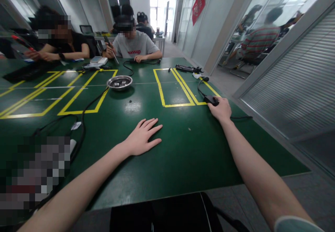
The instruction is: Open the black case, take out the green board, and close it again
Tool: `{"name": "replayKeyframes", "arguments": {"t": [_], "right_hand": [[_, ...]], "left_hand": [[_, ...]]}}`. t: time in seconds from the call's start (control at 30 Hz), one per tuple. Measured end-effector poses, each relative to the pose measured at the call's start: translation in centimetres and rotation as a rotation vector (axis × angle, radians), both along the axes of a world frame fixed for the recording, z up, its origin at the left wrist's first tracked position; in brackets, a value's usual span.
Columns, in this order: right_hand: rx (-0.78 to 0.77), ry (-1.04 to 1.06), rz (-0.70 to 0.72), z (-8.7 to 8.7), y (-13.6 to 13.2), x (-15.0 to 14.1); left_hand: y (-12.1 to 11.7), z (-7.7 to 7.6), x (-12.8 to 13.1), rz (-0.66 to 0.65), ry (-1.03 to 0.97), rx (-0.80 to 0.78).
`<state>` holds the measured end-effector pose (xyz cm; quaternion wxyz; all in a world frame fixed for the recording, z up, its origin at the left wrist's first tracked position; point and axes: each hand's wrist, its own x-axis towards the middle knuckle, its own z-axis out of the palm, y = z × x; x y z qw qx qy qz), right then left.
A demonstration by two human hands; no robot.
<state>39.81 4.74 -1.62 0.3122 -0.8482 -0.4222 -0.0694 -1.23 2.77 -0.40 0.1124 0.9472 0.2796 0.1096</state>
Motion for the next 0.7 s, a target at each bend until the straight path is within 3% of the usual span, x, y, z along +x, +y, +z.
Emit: {"name": "replayKeyframes", "arguments": {"t": [0.33, 0.6, 0.7], "right_hand": [[0.126, 0.104, -0.077, -1.2, 1.0, 1.6], [0.015, 0.071, -0.116, -0.6, 0.8, 0.7], [0.058, 0.039, -0.063, -0.6, 0.6, 0.6]], "left_hand": [[-0.3, 0.4, 0.2, 0.011, 0.034, -0.011], [-0.3, 0.8, 0.5, 0.019, 0.068, -0.018], [-0.2, 0.6, 0.4, 0.019, 0.074, -0.009]]}}
